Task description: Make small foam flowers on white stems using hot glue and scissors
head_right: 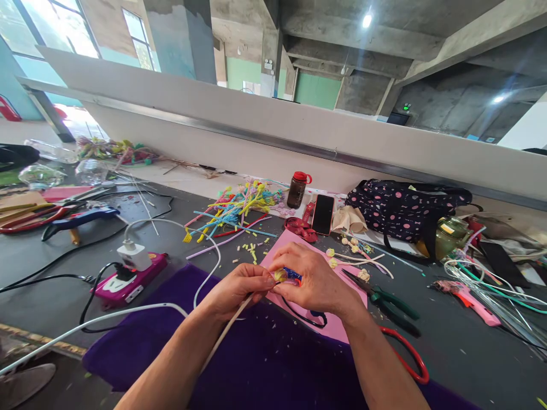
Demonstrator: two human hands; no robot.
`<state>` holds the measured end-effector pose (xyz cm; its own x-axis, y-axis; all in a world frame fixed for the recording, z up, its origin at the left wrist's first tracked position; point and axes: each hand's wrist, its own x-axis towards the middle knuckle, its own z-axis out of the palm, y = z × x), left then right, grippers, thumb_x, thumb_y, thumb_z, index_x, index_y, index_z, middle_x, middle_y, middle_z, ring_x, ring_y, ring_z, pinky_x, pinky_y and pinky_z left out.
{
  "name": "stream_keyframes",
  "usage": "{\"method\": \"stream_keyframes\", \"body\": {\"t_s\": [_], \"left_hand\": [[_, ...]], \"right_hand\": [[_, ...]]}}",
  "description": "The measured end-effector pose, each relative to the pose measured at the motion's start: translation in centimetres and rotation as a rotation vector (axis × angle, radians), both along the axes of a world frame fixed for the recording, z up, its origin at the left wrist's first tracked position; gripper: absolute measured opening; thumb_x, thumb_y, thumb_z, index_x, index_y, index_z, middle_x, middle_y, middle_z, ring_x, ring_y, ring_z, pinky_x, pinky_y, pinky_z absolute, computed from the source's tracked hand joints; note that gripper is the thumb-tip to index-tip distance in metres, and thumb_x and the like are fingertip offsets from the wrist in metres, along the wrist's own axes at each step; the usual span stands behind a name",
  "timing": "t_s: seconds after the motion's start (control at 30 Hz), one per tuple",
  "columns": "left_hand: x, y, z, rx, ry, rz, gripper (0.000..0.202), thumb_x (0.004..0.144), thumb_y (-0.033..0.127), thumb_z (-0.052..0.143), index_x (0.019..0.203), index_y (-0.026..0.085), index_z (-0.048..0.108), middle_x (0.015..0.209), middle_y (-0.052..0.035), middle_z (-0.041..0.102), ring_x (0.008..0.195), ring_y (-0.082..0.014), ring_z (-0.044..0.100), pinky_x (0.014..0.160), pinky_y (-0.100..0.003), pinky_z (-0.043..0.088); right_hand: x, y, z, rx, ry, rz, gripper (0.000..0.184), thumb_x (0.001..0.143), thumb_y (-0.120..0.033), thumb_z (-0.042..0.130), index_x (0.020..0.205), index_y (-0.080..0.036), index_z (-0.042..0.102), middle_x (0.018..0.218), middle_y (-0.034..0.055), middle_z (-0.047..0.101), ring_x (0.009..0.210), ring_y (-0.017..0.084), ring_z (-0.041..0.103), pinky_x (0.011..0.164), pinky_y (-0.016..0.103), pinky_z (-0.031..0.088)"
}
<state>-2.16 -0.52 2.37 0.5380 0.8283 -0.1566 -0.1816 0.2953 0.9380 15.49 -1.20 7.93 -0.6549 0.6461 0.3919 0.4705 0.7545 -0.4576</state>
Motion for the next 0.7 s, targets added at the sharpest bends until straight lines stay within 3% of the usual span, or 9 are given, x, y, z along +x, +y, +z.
{"method": "stream_keyframes", "body": {"t_s": [0.17, 0.33, 0.53, 0.7], "left_hand": [[-0.1, 0.0, -0.2, 0.008, -0.02, 0.005, 0.022, 0.065, 0.029, 0.067, 0.055, 0.011, 0.06, 0.04, 0.0036, 0.046, 0.034, -0.0027, 0.029, 0.037, -0.021, 0.013], [-0.3, -0.1, -0.3, 0.031, -0.046, -0.023, 0.027, 0.069, 0.037, 0.067, 0.068, 0.01, 0.065, 0.048, 0.0014, 0.054, 0.033, -0.0016, 0.029, 0.035, -0.02, 0.014], [-0.2, -0.4, -0.2, 0.086, -0.115, -0.026, 0.03, 0.072, 0.039, 0.065, 0.074, 0.009, 0.065, 0.058, -0.0014, 0.06, 0.032, 0.0004, 0.026, 0.032, -0.017, 0.011], [-0.3, -0.6, -0.1, 0.134, -0.106, -0.048, 0.033, 0.074, 0.042, 0.063, 0.079, 0.009, 0.065, 0.063, -0.0032, 0.062, 0.028, 0.0009, 0.027, 0.029, -0.017, 0.011]], "right_hand": [[0.0, 0.0, 0.1, -0.025, 0.029, 0.01, 0.034, 0.071, -0.01, 0.065, 0.102, -0.022, 0.06, 0.1, 0.0036, 0.061, 0.093, 0.018, 0.056, 0.083, 0.032, 0.045], [0.9, -0.1, 0.4, -0.063, 0.277, -0.075, 0.034, 0.077, -0.024, 0.062, 0.111, -0.023, 0.057, 0.107, 0.0057, 0.059, 0.092, 0.019, 0.055, 0.076, 0.032, 0.046], [1.9, 0.1, 0.2, -0.265, 0.623, -0.136, 0.025, 0.082, -0.034, 0.058, 0.104, -0.022, 0.06, 0.094, 0.0045, 0.063, 0.085, 0.017, 0.059, 0.073, 0.03, 0.048], [1.6, 0.2, 0.1, -0.406, 0.596, -0.109, 0.025, 0.08, -0.036, 0.061, 0.101, -0.021, 0.062, 0.089, 0.0039, 0.064, 0.079, 0.015, 0.059, 0.068, 0.027, 0.048]]}}
